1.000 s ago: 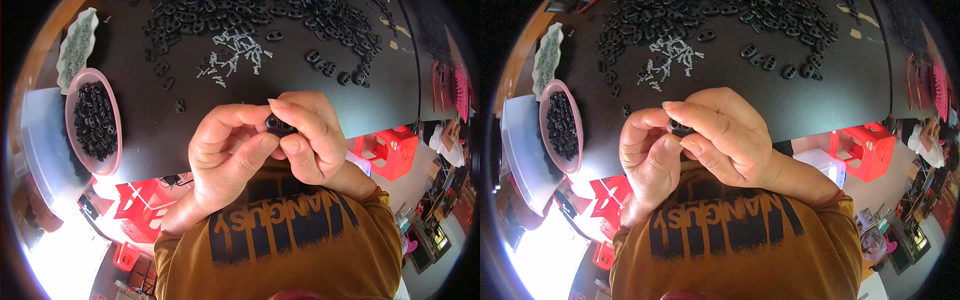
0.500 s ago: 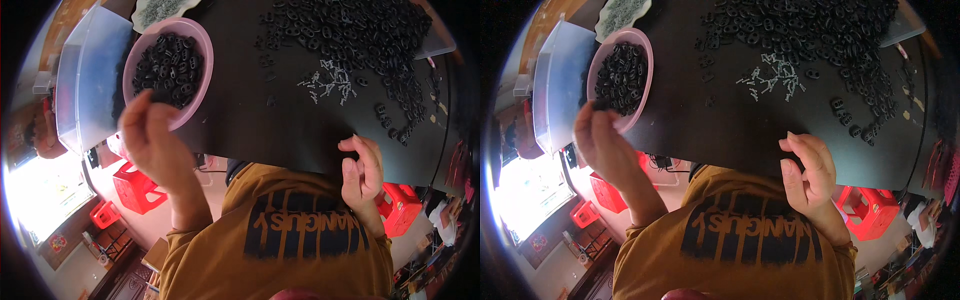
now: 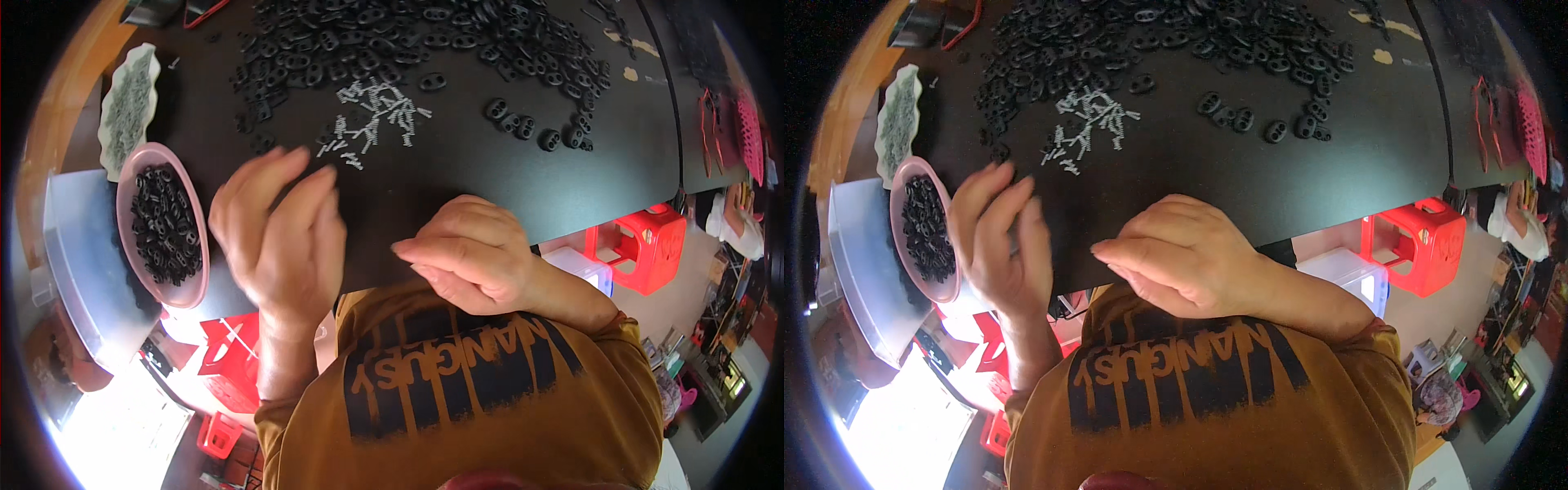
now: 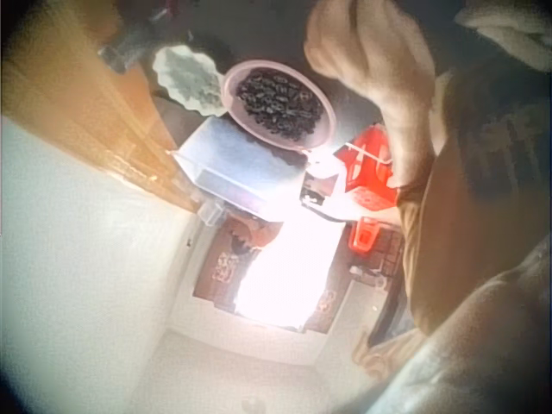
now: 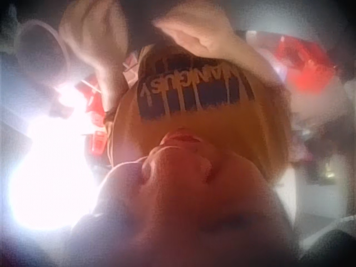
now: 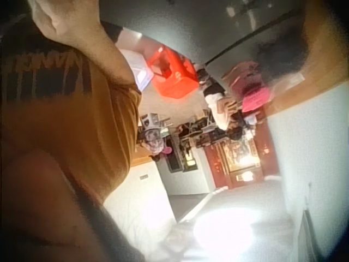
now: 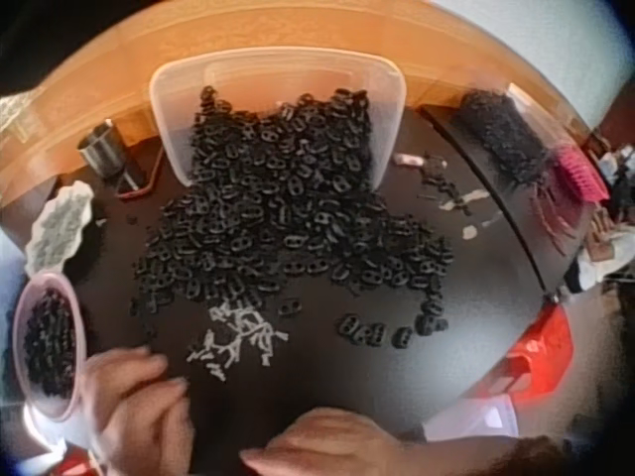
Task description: The person assembles small plastic spring-loaded toggles by hand, inserting a metal spring and a plastic toggle cap into a plastic toggle base.
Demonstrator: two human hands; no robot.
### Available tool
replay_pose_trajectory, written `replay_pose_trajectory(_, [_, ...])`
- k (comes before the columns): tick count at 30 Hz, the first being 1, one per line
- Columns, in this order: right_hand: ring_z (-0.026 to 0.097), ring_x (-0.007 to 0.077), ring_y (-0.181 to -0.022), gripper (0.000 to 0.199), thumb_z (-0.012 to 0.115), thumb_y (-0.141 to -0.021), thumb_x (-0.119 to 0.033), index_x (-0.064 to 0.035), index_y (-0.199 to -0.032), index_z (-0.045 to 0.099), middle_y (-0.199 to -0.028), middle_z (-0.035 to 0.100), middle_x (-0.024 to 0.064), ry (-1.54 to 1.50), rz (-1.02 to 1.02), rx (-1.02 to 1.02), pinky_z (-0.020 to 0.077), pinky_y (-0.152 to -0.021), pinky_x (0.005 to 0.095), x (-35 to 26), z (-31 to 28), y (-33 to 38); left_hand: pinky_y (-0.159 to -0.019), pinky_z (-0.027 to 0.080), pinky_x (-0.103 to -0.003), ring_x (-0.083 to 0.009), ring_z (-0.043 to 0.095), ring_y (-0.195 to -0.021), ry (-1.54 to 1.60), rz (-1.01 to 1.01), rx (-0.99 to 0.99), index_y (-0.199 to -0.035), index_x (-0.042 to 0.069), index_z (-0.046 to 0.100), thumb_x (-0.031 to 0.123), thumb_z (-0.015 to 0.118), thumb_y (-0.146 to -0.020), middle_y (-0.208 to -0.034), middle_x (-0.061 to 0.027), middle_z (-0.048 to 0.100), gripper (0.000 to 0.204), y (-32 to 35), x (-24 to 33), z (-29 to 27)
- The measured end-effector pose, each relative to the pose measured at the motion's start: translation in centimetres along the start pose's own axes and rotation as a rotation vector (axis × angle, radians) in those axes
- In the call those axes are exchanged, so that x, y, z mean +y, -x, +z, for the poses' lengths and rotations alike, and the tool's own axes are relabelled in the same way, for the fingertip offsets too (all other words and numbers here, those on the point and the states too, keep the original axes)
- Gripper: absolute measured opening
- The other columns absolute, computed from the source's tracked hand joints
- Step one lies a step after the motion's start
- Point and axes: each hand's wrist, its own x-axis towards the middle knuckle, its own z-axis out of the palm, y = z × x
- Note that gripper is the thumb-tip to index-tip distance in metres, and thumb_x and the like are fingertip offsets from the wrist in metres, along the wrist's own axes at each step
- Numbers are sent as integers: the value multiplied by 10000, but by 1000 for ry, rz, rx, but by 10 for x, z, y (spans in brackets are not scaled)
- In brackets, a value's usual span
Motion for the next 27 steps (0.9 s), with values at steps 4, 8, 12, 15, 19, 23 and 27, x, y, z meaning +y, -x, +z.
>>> replay_pose_trajectory(4, [577, 196, -606, 266, 648, -686, 25, 1, -951, 630, -729, 592, 56, -38, -43, 41, 448, -550, 309, 1, 0, -1, -835, 357, -374, -246, 544, -996, 9, 112, -146, -848, 83, 639, 42, 676, -649, -1014, -45, 579, 206, -34, 7, 23])
replay_pose_trajectory(8, [573, 211, -649, 274, 661, -690, -32, -25, -960, 618, -772, 584, 53, -93, 22, -1, 452, -596, 324, -1, -3, 2, -886, 341, -390, -246, 535, -1034, -37, 140, -288, -839, 92, 644, 53, 664, -679, -1016, -46, 591, 165, -54, 18, 36])
replay_pose_trajectory(12, [569, 228, -702, 265, 655, -700, -85, -48, -958, 607, -802, 569, 52, -170, 50, 18, 456, -649, 345, 1, -5, 2, -923, 325, -395, -246, 539, -1044, -131, 147, -375, -829, 92, 642, 69, 653, -708, -1006, -45, 604, 124, -60, 22, 48])
replay_pose_trajectory(15, [569, 233, -709, 249, 649, -706, -87, -48, -948, 607, -799, 566, 54, -196, 43, 47, 456, -654, 348, 1, -6, 2, -897, 324, -422, -212, 542, -1010, -147, 201, -361, -776, 85, 614, 75, 616, -700, -962, -32, 597, 77, -64, 21, 52])
replay_pose_trajectory(19, [572, 210, -622, 253, 670, -703, -9, -19, -953, 627, -755, 596, 67, -250, -6, 101, 436, -553, 317, 4, -7, -1, -898, 322, -425, -194, 553, -979, -161, 247, -357, -758, 82, 598, 64, 616, -691, -934, -19, 600, 71, -68, 20, 54])
replay_pose_trajectory(23, [568, 186, -619, 212, 630, -758, 11, -5, -969, 621, -752, 590, 78, -359, 86, 124, 430, -552, 271, 3, -15, 1, -892, 330, -395, -190, 569, -929, -40, 217, -309, -746, 80, 596, 39, 640, -662, -908, -17, 604, 103, -69, 22, 48])
replay_pose_trajectory(27, [562, 111, -666, 162, 553, -850, -3, 23, -1004, 597, -795, 579, 64, -447, 371, 242, 434, -576, 219, 1, -27, -6, -820, 411, -348, -210, 583, -898, 356, -79, -224, -750, 57, 602, -28, 642, -650, -904, -58, 613, 138, -55, 24, 35])
